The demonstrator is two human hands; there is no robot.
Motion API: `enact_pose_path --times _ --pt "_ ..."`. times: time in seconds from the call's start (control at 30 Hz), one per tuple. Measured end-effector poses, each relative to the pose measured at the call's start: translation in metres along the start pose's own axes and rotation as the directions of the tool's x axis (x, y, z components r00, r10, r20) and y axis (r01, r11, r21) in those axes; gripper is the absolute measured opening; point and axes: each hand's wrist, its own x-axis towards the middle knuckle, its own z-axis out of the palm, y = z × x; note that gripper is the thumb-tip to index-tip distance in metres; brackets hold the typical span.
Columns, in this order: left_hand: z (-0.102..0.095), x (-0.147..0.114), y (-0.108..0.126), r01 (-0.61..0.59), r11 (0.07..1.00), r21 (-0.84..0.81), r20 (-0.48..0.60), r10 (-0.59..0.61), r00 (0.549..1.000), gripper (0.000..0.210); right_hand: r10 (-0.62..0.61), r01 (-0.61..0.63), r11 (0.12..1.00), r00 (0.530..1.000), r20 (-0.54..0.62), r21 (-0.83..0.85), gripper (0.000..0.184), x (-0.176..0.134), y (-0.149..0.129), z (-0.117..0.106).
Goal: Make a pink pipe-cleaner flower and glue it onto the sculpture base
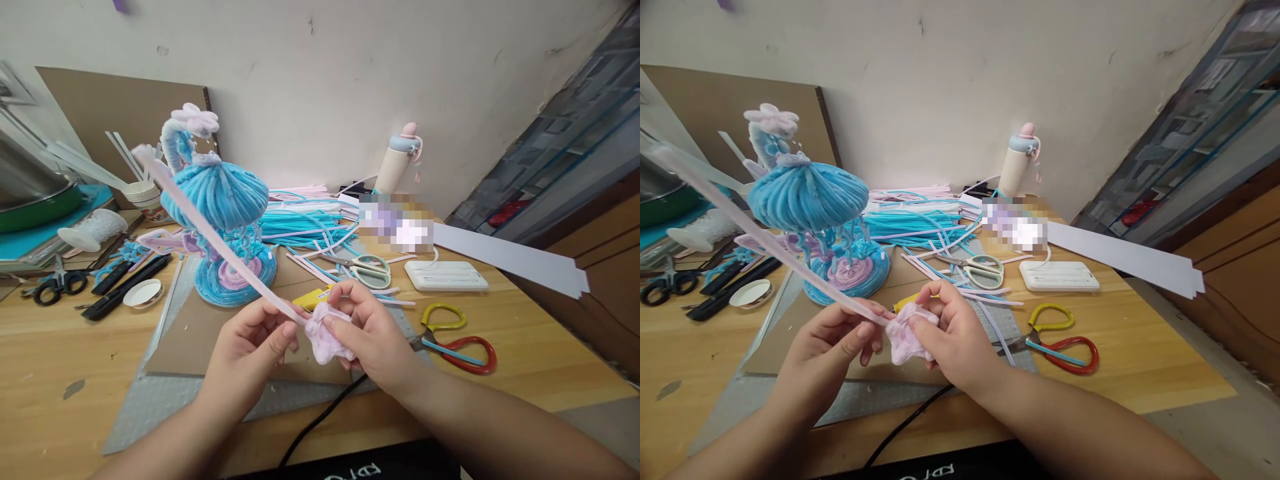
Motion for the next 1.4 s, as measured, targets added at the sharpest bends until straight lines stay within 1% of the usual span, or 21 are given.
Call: enact_pose_path --times 0.07,0.17,0.23,0.33,0.47,0.6,0.7,0.77,0.83,0.9,0.97,1.03,1.1,1.2,1.33,1.4 --pt "0.002 0.0 0.002 0.004 1.0 0.007 -0.044 -0.003 0.999 0.015 -0.018 0.017 0.999 1.0 -0.011 -0.042 0.027 0.0 0.002 0.0" --pt "0.006 -0.001 0.003 -0.005 0.998 0.065 -0.116 0.012 0.993 0.014 -0.04 0.04 0.994 0.999 -0.003 -0.099 0.025 0.001 0.004 -0.002" --pt "0.006 -0.002 0.002 -0.018 0.994 0.103 -0.135 0.032 0.99 0.013 -0.051 0.051 0.993 0.999 0.003 -0.107 0.025 0.001 0.005 -0.002" --pt "0.006 -0.003 0.0 -0.053 0.989 0.135 -0.141 0.072 0.987 0.01 -0.03 0.03 0.997 1.0 -0.002 -0.075 0.026 0.001 0.004 -0.002" --pt "0.004 -0.003 -0.001 -0.13 0.978 0.161 -0.1 0.147 0.984 0.006 0.022 -0.022 1.0 1.0 -0.002 0.005 0.028 0.002 0.002 -0.001" --pt "-0.002 -0.002 -0.003 -0.225 0.947 0.23 0.012 0.228 0.974 0.005 0.038 -0.039 0.998 0.999 0.011 0.047 0.029 0.003 0.004 -0.003" --pt "-0.007 -0.004 -0.005 -0.247 0.941 0.233 0.068 0.237 0.969 0.012 0.061 -0.061 0.995 0.998 0.011 0.074 0.029 0.003 0.006 -0.004" --pt "-0.008 -0.004 -0.005 -0.228 0.955 0.188 0.084 0.216 0.973 0.013 0.07 -0.07 0.994 0.998 0.009 0.085 0.029 0.003 0.006 -0.004" --pt "-0.008 -0.003 -0.005 -0.187 0.978 0.089 0.097 0.179 0.979 0.015 0.067 -0.067 0.994 0.998 0.005 0.087 0.03 0.003 0.005 -0.003" --pt "-0.008 0.001 -0.005 -0.119 0.992 -0.036 0.118 0.122 0.986 0.016 0.058 -0.057 0.995 0.998 0.0 0.078 0.03 0.003 0.003 -0.002" --pt "-0.009 0.005 -0.005 -0.029 0.992 -0.126 0.135 0.046 0.99 0.017 0.051 -0.051 0.997 0.999 -0.004 0.065 0.029 0.003 0.002 -0.001" --pt "-0.01 0.008 -0.006 0.059 0.985 -0.161 0.152 -0.034 0.988 0.018 0.048 -0.048 0.997 0.999 -0.005 0.057 0.03 0.003 0.002 0.0" --pt "-0.011 0.01 -0.005 0.107 0.98 -0.169 0.174 -0.077 0.982 0.017 0.05 -0.05 0.997 0.999 -0.005 0.058 0.03 0.003 0.003 0.0" --pt "-0.01 0.01 -0.004 0.102 0.984 -0.147 0.194 -0.072 0.978 0.014 0.05 -0.05 0.997 0.999 -0.005 0.066 0.03 0.003 0.004 0.0" --pt "-0.008 0.007 -0.003 0.01 0.997 -0.081 0.166 0.004 0.986 0.011 0.054 -0.053 0.997 0.999 -0.01 0.057 0.031 0.003 0.004 0.001" --pt "-0.008 0.005 -0.004 -0.031 0.999 -0.016 0.147 0.033 0.989 0.013 0.057 -0.056 0.997 0.998 -0.015 0.049 0.031 0.002 0.004 0.001"
